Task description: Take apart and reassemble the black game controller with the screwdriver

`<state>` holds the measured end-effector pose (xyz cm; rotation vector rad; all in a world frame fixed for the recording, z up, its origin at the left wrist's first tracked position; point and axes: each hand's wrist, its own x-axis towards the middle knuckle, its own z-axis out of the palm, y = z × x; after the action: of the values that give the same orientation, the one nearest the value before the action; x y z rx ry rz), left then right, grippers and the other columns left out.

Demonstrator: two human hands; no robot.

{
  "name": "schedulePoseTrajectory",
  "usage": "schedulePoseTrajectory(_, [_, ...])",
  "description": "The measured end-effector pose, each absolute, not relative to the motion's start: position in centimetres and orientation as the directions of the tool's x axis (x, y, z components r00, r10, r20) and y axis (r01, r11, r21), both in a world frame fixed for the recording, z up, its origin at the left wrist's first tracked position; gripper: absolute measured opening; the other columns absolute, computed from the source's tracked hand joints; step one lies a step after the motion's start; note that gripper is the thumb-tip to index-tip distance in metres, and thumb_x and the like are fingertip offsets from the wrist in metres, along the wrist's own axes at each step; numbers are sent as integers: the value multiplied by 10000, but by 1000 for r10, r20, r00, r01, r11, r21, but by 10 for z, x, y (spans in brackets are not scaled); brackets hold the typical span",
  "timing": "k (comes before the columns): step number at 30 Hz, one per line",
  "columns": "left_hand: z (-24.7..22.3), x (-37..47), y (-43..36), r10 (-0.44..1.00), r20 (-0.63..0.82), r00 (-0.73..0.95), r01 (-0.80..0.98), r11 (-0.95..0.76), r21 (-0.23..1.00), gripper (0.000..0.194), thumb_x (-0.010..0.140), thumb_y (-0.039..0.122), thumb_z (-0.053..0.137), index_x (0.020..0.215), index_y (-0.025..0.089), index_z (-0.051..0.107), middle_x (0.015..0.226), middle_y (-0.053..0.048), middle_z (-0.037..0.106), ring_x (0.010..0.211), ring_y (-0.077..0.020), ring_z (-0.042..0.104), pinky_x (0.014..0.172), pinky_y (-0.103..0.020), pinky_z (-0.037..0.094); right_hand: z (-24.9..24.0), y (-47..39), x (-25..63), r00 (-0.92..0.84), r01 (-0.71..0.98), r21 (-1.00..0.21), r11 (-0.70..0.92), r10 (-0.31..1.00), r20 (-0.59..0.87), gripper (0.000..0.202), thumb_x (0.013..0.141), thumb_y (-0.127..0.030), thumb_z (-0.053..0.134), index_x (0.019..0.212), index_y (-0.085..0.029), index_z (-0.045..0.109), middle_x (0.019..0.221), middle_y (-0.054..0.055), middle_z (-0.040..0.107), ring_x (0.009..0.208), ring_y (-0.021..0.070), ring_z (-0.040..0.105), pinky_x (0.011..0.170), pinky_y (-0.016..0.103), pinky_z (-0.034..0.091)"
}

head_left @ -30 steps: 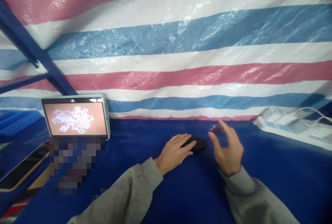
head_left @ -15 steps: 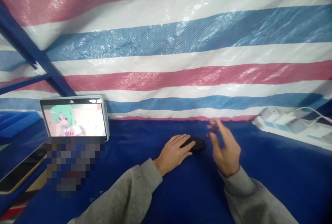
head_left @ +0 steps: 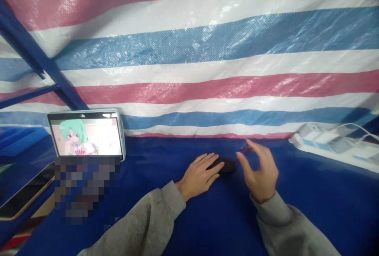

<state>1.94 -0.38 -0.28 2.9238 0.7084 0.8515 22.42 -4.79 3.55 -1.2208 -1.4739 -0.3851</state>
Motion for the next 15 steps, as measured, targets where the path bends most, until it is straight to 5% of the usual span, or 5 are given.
schedulePoseTrajectory(5, [-3,19,-4,422,511,749,404,-902,152,411,983,223,465,1386,192,537,1467,-119,518,1395,-241,461,1151,-453,408,37,-48,224,171,806,-430,407,536,827,476,938,-240,556,1410,-207,502,1057,101,721,951,229,685,873,412,543])
schedulePoseTrajectory(11, [-2,18,-5,440,491,752,405,-896,182,425,985,210,449,1404,205,518,1485,-111,500,1407,-244,444,1152,-464,405,35,-47,226,272,804,-454,384,441,855,406,881,-262,660,1281,-205,611,967,82,708,840,203,669,820,384,553])
schedulePoseTrajectory(15, [-2,18,-5,437,496,750,402,-897,183,425,988,207,444,1405,202,521,1478,-115,508,1395,-246,460,1150,-465,408,35,-50,224,177,752,-479,454,560,809,469,952,-213,520,1421,-208,488,1077,107,708,905,208,685,848,403,559])
